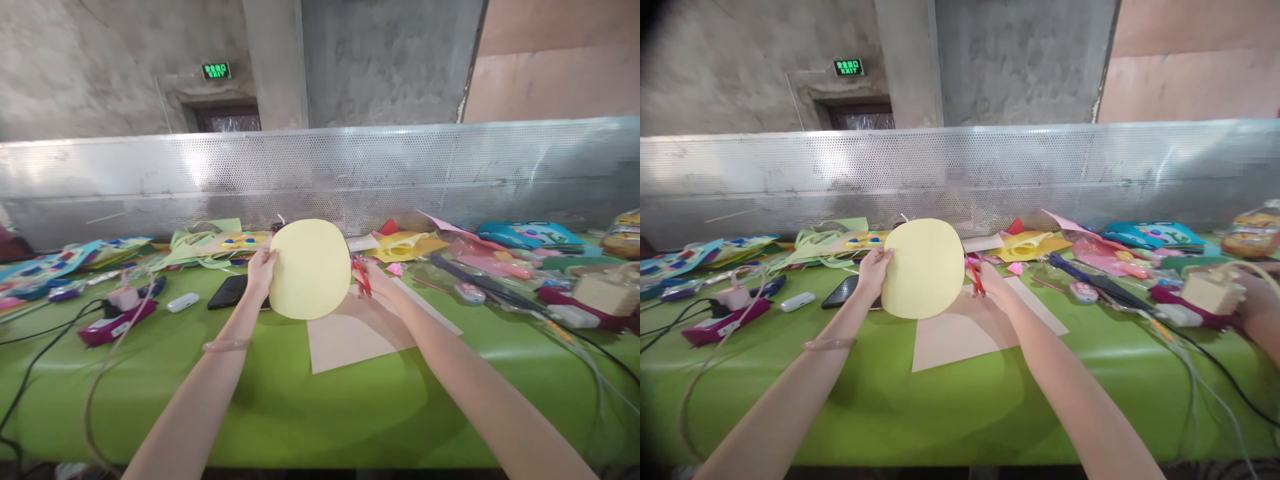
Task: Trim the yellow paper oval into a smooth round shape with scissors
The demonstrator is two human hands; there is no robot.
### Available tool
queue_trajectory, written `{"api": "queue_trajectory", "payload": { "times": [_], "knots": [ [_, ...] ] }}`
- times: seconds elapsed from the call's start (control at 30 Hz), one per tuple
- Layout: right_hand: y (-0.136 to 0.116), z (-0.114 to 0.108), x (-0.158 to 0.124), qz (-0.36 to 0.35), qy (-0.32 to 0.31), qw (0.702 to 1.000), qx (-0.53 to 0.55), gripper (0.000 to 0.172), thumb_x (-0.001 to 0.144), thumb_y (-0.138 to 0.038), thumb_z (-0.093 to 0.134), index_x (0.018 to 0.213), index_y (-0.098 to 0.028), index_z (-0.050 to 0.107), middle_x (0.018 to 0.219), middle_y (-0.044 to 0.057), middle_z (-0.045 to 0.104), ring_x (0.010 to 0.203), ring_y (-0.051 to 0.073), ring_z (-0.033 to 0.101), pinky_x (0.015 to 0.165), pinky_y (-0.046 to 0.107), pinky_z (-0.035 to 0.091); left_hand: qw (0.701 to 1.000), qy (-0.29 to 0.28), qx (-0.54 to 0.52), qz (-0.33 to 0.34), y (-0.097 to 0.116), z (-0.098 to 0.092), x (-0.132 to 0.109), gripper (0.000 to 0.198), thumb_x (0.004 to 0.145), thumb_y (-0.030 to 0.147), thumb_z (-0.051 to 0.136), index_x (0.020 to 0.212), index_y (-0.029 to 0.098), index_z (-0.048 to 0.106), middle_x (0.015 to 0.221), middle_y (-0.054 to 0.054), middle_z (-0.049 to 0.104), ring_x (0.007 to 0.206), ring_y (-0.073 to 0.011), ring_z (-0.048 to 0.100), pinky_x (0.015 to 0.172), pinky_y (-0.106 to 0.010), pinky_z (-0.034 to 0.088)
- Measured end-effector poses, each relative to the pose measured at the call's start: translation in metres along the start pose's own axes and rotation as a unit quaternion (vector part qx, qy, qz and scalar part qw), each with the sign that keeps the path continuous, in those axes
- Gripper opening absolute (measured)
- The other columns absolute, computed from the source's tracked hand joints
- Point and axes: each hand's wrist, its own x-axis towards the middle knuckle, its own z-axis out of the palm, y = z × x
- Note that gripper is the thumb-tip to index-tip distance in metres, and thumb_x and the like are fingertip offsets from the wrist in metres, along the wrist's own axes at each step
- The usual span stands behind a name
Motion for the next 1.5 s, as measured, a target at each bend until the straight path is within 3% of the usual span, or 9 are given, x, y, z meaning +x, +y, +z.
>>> {"api": "queue_trajectory", "payload": {
  "times": [0.53,0.97,1.5],
  "knots": [
    [0.012,-0.005,0.008,-0.056,-0.003,0.998,0.004,0.009,0.069,-0.022,0.042,0.061,-0.018,0.042,0.036,-0.006,0.044,0.031,0.011,0.051,0.026,0.016,0.031,0.999,-0.024,0.003,-0.03,0.007,0.005,-0.006,0.029,0.058,0.037,0.066,0.075,0.015,0.058,0.074,-0.004,0.063,0.064,-0.0158,0.057,0.062,-0.029,0.045],
    [0.01,-0.004,0.007,-0.041,-0.003,0.999,-0.016,0.015,0.077,-0.031,0.047,0.071,-0.017,0.049,0.039,-0.004,0.05,0.032,0.011,0.053,0.025,0.015,0.031,0.999,-0.029,-0.005,-0.034,0.007,0.004,-0.005,0.029,0.057,0.036,0.066,0.075,0.015,0.057,0.073,-0.003,0.063,0.064,-0.0162,0.057,0.063,-0.029,0.045],
    [0.001,-0.006,0.0,-0.034,-0.006,0.999,0.007,0.007,0.07,-0.02,0.044,0.064,-0.019,0.041,0.036,-0.006,0.044,0.03,0.01,0.051,0.025,0.015,0.031,0.999,-0.029,-0.001,-0.041,0.011,0.005,-0.007,0.027,0.057,0.035,0.065,0.075,0.016,0.057,0.073,-0.003,0.063,0.063,-0.0156,0.057,0.062,-0.028,0.045]
  ]
}}
